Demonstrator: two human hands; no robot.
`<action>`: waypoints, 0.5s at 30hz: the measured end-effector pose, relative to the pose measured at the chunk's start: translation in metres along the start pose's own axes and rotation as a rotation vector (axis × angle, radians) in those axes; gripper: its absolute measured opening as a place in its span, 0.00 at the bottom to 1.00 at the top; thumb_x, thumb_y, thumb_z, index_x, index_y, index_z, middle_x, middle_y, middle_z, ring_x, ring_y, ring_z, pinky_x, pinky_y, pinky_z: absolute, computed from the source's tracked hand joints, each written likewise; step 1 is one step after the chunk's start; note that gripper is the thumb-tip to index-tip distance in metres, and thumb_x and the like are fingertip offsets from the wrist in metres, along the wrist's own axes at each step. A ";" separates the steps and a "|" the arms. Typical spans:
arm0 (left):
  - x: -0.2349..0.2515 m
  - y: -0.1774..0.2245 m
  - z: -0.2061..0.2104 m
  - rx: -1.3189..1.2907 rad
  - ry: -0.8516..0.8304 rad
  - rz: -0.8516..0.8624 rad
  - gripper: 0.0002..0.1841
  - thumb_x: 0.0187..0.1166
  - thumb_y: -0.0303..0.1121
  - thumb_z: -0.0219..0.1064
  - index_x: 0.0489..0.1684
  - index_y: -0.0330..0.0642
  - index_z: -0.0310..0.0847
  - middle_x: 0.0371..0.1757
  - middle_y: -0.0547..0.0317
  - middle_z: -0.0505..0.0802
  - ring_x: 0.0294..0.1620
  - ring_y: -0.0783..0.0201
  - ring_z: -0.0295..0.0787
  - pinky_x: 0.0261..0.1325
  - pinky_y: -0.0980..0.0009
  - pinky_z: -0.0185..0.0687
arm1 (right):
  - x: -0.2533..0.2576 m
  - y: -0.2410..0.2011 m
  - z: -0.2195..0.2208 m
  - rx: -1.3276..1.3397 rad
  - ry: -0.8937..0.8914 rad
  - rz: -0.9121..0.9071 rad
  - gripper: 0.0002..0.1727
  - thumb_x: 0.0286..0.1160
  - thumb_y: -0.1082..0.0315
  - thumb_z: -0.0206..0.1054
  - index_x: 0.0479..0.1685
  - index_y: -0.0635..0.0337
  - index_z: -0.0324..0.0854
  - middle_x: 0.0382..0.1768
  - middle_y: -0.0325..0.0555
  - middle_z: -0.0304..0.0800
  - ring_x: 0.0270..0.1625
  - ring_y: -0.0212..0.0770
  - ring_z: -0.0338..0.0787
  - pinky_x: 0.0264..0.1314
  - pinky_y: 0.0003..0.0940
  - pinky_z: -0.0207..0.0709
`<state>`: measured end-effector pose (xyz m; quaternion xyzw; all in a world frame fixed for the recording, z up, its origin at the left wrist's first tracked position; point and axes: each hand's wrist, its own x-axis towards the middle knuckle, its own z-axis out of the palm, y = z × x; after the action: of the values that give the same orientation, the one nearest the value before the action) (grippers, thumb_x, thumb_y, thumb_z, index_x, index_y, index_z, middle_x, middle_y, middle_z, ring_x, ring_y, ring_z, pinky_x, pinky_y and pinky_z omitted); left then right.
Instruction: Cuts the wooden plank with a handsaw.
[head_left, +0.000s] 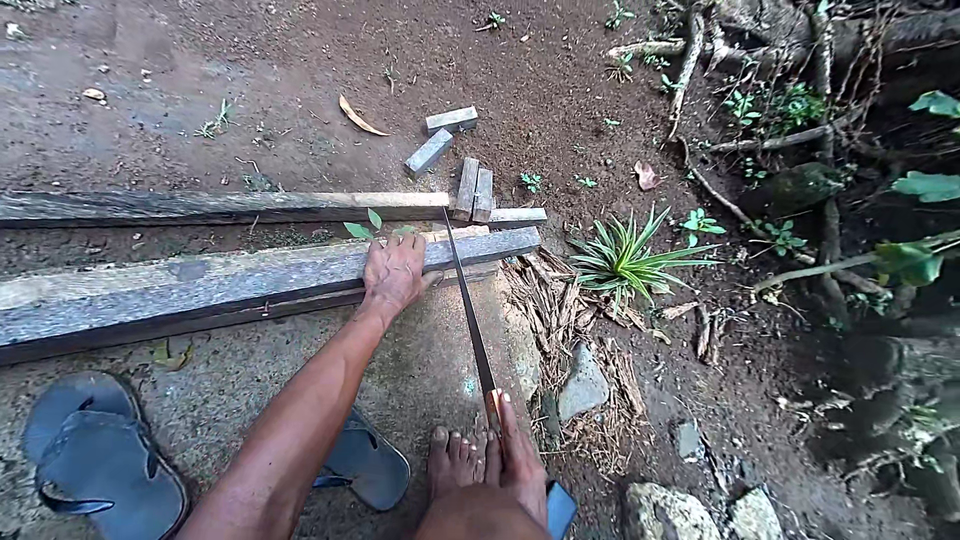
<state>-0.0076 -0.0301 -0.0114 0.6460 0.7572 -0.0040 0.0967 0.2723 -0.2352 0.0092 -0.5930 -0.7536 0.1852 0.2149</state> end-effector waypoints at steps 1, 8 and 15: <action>0.000 0.000 0.001 0.001 0.008 -0.001 0.39 0.71 0.69 0.69 0.66 0.43 0.81 0.63 0.48 0.91 0.65 0.44 0.87 0.62 0.41 0.79 | 0.022 -0.006 0.005 -0.037 0.002 -0.015 0.30 0.79 0.65 0.61 0.84 0.54 0.74 0.47 0.49 0.94 0.35 0.39 0.94 0.36 0.38 0.90; -0.002 -0.001 0.002 -0.019 0.013 0.003 0.38 0.71 0.69 0.70 0.66 0.43 0.81 0.63 0.49 0.91 0.66 0.44 0.87 0.64 0.41 0.79 | 0.183 -0.049 0.051 -0.027 -0.001 -0.037 0.32 0.85 0.65 0.59 0.91 0.44 0.65 0.41 0.52 0.93 0.35 0.47 0.93 0.41 0.46 0.88; -0.003 -0.001 0.006 -0.010 0.070 0.012 0.37 0.68 0.68 0.74 0.63 0.45 0.84 0.62 0.52 0.91 0.62 0.46 0.88 0.57 0.44 0.80 | 0.013 0.001 0.003 -0.001 0.028 -0.059 0.30 0.78 0.67 0.60 0.83 0.61 0.73 0.53 0.55 0.94 0.42 0.43 0.96 0.45 0.39 0.91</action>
<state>-0.0068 -0.0343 -0.0173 0.6497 0.7563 0.0230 0.0736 0.2688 -0.2228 0.0074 -0.5733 -0.7676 0.1701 0.2306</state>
